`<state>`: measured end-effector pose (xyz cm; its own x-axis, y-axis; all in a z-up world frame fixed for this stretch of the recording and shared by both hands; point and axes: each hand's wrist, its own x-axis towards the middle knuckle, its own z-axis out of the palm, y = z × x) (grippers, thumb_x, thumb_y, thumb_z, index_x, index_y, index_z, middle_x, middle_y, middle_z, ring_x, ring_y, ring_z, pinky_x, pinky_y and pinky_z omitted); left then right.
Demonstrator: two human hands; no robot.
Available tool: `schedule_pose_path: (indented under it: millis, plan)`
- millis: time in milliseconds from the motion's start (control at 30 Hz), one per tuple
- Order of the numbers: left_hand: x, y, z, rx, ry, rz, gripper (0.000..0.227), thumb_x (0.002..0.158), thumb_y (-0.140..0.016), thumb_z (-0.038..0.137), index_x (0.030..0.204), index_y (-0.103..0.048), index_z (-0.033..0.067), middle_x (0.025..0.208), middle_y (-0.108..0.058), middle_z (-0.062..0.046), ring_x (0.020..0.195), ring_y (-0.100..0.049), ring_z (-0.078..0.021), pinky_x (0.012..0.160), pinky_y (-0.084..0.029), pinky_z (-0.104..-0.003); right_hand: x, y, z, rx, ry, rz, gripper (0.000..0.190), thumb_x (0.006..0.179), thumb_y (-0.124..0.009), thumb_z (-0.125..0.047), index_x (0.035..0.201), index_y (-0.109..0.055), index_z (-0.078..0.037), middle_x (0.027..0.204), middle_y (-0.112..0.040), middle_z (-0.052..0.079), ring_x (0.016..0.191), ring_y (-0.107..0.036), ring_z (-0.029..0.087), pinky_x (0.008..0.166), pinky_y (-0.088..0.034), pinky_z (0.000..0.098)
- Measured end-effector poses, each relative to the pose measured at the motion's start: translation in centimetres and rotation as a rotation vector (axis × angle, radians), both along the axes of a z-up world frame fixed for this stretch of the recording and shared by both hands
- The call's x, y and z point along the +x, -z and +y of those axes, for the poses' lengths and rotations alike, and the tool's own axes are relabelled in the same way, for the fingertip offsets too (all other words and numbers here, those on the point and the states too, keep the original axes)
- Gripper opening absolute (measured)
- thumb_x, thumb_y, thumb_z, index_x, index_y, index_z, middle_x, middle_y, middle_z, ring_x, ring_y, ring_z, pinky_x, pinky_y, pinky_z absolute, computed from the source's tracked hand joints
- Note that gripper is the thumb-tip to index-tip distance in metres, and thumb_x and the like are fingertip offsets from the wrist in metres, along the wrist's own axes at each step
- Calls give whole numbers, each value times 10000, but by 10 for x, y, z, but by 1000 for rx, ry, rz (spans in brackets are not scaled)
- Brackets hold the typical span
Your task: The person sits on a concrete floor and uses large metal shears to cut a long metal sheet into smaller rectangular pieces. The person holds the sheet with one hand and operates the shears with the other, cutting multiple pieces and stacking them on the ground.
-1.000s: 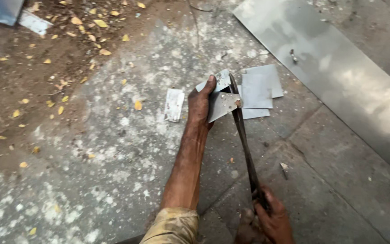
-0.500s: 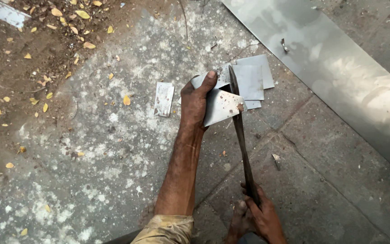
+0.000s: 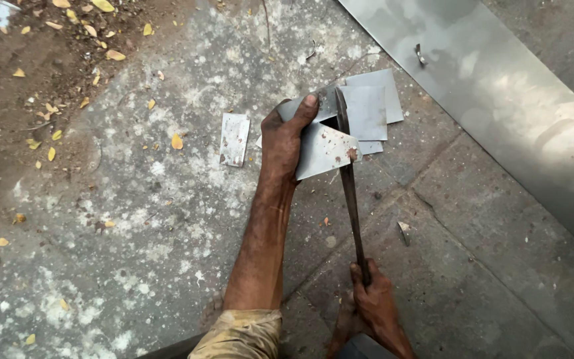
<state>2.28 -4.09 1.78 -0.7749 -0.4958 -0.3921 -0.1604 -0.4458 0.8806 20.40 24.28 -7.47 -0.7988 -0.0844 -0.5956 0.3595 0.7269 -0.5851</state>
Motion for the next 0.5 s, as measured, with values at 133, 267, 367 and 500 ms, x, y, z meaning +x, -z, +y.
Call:
schedule_pose_path:
  millis: [133, 267, 367, 500]
  plan:
    - [-2, 5, 1, 23, 20, 10, 454, 811, -809, 426, 949, -715, 4, 720, -705, -83, 563, -648, -150, 492, -570, -293, 6, 23, 1, -7, 27, 139, 309, 978, -636, -334, 930, -620, -29, 553, -532, 158, 457, -520, 276, 483, -392, 449]
    - [-1, 4, 6, 35, 30, 36, 429, 852, -801, 402, 944, -709, -7, 736, -694, -67, 598, -645, -134, 502, -556, -279, 15, 32, 4, -31, 57, 194, 259, 967, -646, -288, 938, -630, -32, 575, -549, 159, 474, -526, 261, 494, -401, 422]
    - [-6, -5, 11, 84, 33, 111, 416, 878, -811, 367, 952, -706, -29, 766, -682, -57, 619, -615, -124, 517, -527, -271, 16, 29, 8, -101, 154, 95, 223, 968, -673, -248, 995, -657, -28, 624, -571, 128, 535, -535, 226, 521, -428, 407]
    - [0, -8, 11, 89, 31, 109, 399, 876, -799, 354, 963, -698, -23, 766, -681, -60, 606, -625, -129, 509, -536, -269, 24, 22, 15, -289, 291, -82, 246, 948, -688, -158, 1159, -692, -31, 831, -681, 97, 752, -621, 196, 693, -504, 370]
